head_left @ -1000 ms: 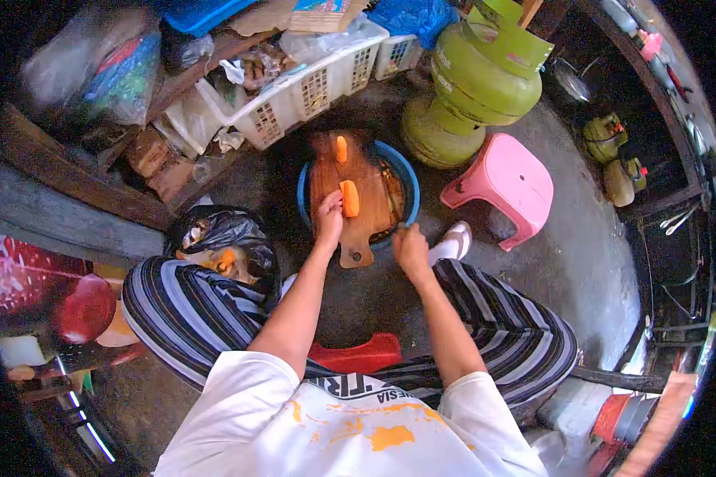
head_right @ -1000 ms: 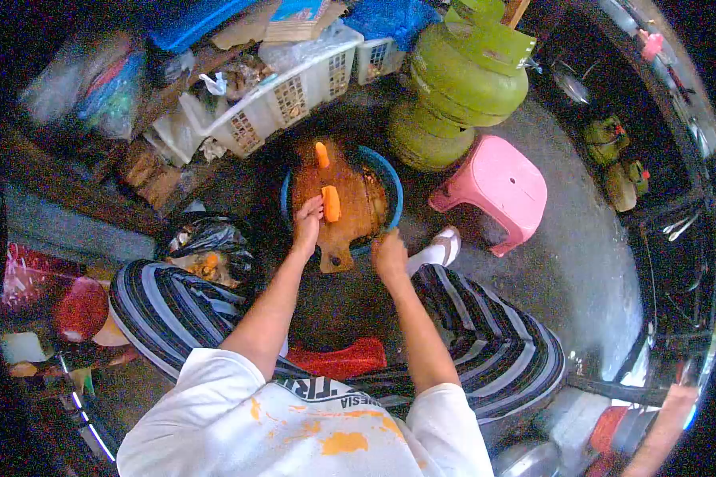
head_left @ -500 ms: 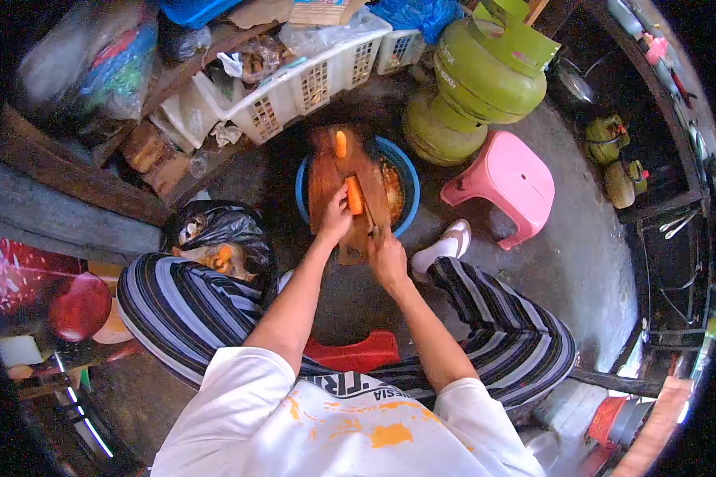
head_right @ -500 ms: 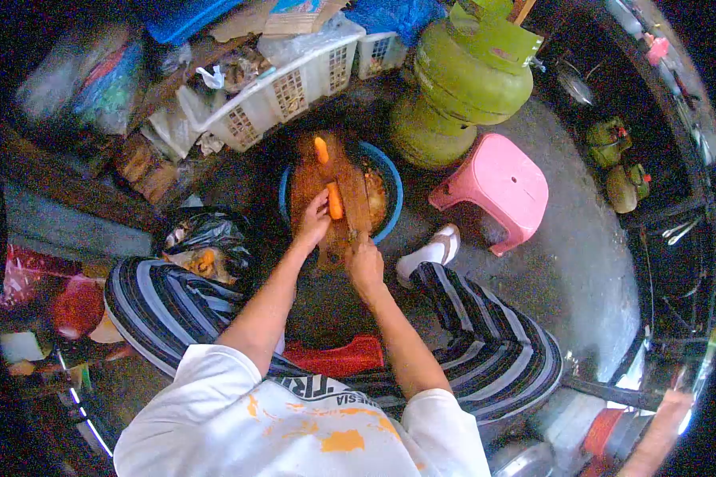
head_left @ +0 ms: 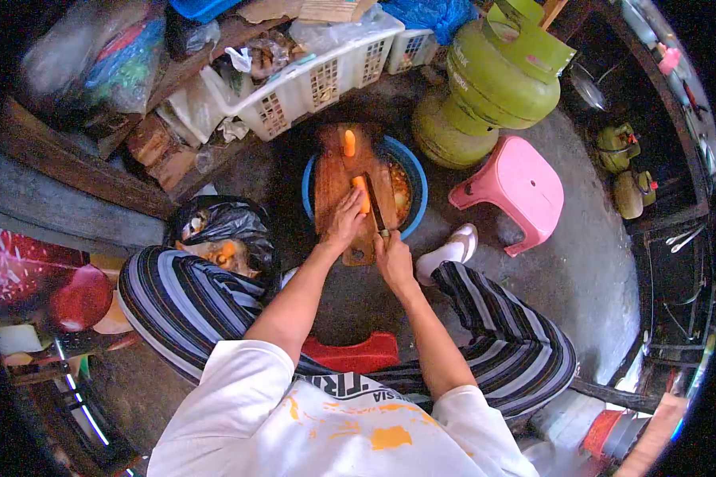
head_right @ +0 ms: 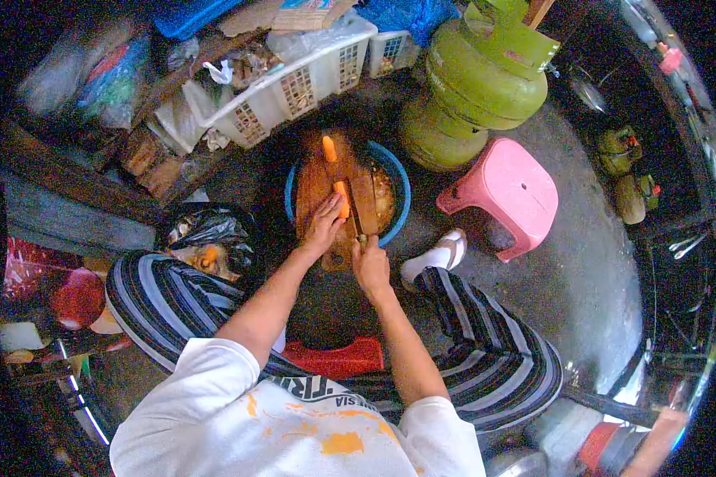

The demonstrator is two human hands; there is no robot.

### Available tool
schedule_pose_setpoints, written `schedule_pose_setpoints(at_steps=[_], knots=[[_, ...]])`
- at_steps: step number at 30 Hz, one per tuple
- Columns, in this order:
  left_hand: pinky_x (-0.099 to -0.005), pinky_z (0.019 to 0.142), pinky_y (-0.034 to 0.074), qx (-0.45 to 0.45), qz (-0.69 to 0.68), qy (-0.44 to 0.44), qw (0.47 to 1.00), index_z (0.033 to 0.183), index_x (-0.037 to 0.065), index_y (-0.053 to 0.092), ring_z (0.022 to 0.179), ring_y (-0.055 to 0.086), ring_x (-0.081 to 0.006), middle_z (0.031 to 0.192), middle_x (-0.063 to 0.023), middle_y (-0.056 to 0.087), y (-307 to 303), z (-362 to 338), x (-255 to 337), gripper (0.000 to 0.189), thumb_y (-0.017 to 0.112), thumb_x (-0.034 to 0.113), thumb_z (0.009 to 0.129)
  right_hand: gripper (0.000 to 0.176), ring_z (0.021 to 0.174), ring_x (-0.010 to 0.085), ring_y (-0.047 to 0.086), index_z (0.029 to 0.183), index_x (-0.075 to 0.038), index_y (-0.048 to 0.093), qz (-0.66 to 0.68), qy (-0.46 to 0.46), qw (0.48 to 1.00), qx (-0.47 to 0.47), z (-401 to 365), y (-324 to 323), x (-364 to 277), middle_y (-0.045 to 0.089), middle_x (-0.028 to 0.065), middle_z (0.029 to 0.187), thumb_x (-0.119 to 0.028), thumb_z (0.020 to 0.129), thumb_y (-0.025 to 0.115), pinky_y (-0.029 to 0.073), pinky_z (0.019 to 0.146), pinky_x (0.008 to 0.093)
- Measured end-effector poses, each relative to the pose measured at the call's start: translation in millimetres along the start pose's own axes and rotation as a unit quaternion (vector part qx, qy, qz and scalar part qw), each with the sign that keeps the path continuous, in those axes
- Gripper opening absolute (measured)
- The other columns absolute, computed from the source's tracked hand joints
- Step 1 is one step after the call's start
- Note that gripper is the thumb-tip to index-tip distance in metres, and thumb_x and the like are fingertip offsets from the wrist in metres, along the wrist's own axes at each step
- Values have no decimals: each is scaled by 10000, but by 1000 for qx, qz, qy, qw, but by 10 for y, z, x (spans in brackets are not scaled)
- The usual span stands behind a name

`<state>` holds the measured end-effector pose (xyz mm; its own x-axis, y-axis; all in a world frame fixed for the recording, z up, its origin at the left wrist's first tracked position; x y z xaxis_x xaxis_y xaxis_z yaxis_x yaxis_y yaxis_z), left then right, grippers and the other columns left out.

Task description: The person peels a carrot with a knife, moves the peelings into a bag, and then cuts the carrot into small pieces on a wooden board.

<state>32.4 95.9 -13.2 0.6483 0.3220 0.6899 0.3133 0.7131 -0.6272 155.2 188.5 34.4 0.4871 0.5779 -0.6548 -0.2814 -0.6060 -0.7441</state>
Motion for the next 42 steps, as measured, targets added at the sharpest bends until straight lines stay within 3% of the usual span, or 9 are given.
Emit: schedule_pose_setpoints(at_steps=[11,21,24,27,30,33,36,40,42], knots=[[-448,1049,231,8,125,-12,992,1248,-3,417,1199,416,-272,1337,-154,387,-9,-6,90,481,537,77,789,375,643,449,577,873,91,500,-55,-45,997,15,2,-106,-187,573,289,653,-284,881,481,477,593,501],[-476,1055,200,-4,71,-35,997,1296,50,399,1237,379,-238,1348,-118,385,32,-14,-12,512,506,61,795,387,709,428,600,844,105,564,-125,-89,986,-64,343,36,-124,586,300,717,-266,864,461,501,663,468],[-480,1056,189,8,61,-30,998,1299,69,406,1243,372,-234,1353,-102,383,-25,-9,32,508,498,60,799,369,739,423,603,835,107,558,-66,26,983,-169,312,-197,-384,593,295,744,-249,859,461,500,679,467],[-476,1056,187,13,52,-36,998,1297,70,408,1244,371,-230,1352,-102,385,18,-33,-11,501,491,63,802,377,722,412,609,879,120,515,-101,-23,993,-63,232,-86,-316,600,283,731,-253,863,466,510,642,462],[-469,1057,183,20,28,-48,998,1295,70,409,1243,374,-228,1351,-103,387,20,-53,-8,494,491,70,808,370,784,379,617,925,82,497,-160,-13,984,-75,196,139,-217,609,262,821,-283,884,458,522,658,422],[-464,1058,178,22,30,-50,998,1298,70,403,1239,379,-227,1353,-107,384,38,-49,-13,494,498,77,813,351,754,354,630,973,80,461,-157,3,986,-57,147,238,-161,612,253,803,-262,895,445,533,622,399],[-462,1058,179,13,39,-49,998,1304,69,391,1241,376,-226,1357,-111,377,62,-76,-25,500,501,79,817,341,689,396,619,945,83,418,-144,-30,989,-35,144,308,-116,606,272,726,-252,887,447,522,575,432],[-466,1057,182,25,18,-38,999,1309,60,381,1247,366,-227,1358,-115,373,29,11,-60,499,496,82,823,314,681,393,620,937,68,424,-133,9,991,-19,132,293,-145,606,264,708,-238,880,466,520,561,437],[-465,1065,169,30,20,-37,999,1306,48,380,1253,355,-230,1358,-115,372,49,-14,-58,494,490,80,825,340,661,401,614,927,75,434,-131,-30,991,2,99,241,-136,599,267,689,-256,872,482,516,555,447]])
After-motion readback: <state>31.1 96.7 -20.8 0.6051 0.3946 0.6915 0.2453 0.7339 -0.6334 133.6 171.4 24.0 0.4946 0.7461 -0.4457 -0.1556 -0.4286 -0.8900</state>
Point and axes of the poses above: each hand's wrist, its own z-axis towards the middle knuckle, its own y-axis out of the palm, x = y × z, the point moved 4 cm from there along z, towards the middle knuckle
